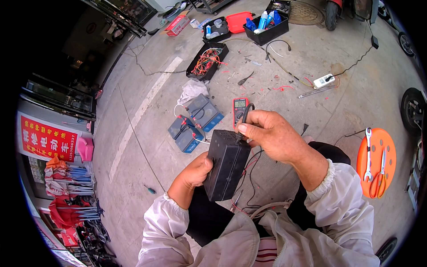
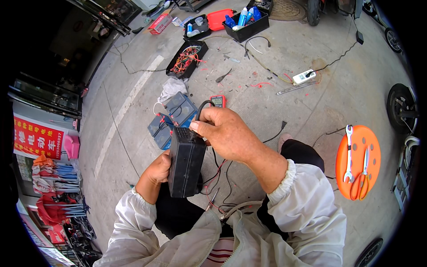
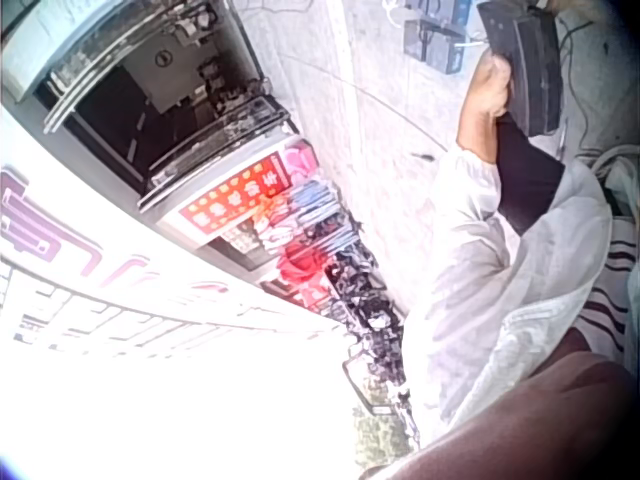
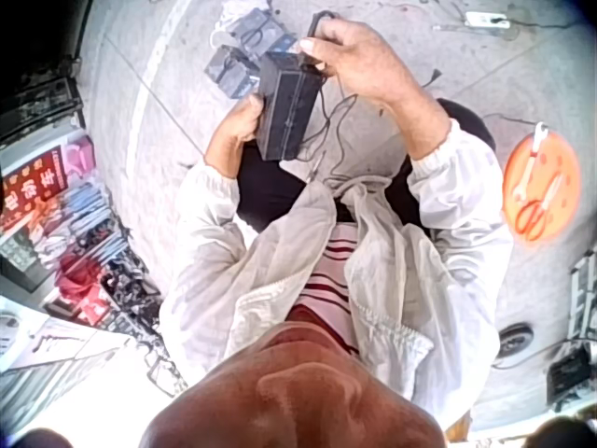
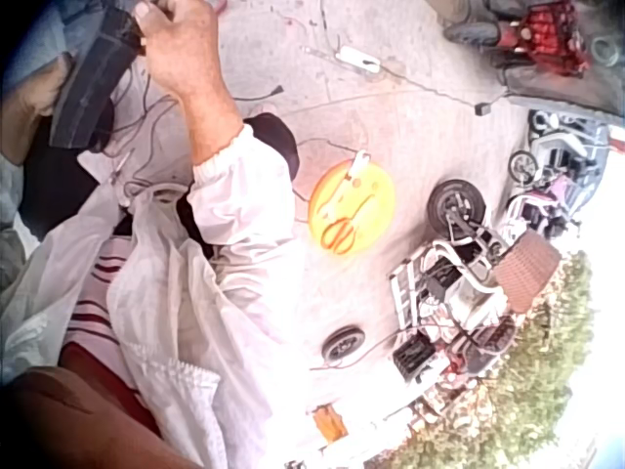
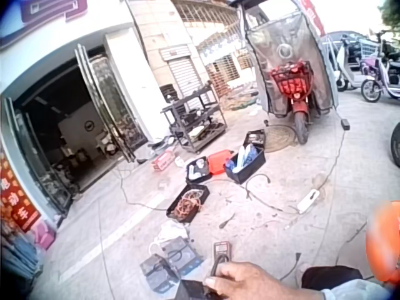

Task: The person sits on the ground and uses a multimeter to test connections on an open electronic device. They then use a wrench and scissors to strip and prepare wires, connect them to the device, and finally reassemble the device's casing.

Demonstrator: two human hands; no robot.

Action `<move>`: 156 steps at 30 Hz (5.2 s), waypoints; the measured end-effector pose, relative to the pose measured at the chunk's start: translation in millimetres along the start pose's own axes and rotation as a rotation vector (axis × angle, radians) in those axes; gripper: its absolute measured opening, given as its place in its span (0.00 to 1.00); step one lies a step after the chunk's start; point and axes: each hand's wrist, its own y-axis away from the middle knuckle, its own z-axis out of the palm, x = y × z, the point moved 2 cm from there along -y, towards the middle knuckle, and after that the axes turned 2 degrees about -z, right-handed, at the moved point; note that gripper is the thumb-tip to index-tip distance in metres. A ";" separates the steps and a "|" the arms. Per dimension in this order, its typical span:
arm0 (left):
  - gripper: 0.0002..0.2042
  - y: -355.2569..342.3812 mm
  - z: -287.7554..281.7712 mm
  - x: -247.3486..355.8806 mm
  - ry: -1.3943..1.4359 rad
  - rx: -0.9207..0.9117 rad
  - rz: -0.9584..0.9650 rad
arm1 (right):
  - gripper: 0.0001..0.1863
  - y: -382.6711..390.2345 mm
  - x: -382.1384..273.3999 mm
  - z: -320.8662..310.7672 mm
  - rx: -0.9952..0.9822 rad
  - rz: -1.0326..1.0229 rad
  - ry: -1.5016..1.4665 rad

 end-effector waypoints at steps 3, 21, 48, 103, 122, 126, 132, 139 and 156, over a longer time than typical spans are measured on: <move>0.56 0.4 -0.5 -0.3 -0.003 -0.009 0.014 | 0.14 0.9 -2.9 0.1 -0.015 0.028 -0.011; 0.58 -1.4 9.8 6.3 0.044 0.037 0.011 | 0.12 1.9 -15.7 1.0 -0.035 -0.159 0.152; 0.50 87.6 -32.3 32.0 -0.360 0.178 -0.127 | 0.08 32.3 44.7 82.5 -0.087 0.064 -0.387; 0.53 99.5 47.0 22.6 -1.316 0.729 0.098 | 0.15 55.8 23.5 56.3 -0.131 -0.592 0.680; 0.54 103.1 42.2 19.1 -1.293 0.723 0.169 | 0.08 54.3 32.8 65.6 -0.191 -0.425 0.546; 0.54 103.0 43.5 18.6 -1.344 0.731 0.209 | 0.07 52.0 24.5 64.3 -0.233 -0.591 0.680; 0.53 99.7 43.5 22.5 -1.389 0.713 0.222 | 0.08 56.5 25.5 69.0 -0.249 -0.588 0.743; 0.54 99.2 44.3 21.7 -1.362 0.705 0.233 | 0.12 59.0 25.4 65.1 -0.240 -0.493 0.618; 0.54 101.1 39.4 18.7 -1.302 0.697 0.243 | 0.09 55.5 19.6 61.3 -0.275 -0.521 0.633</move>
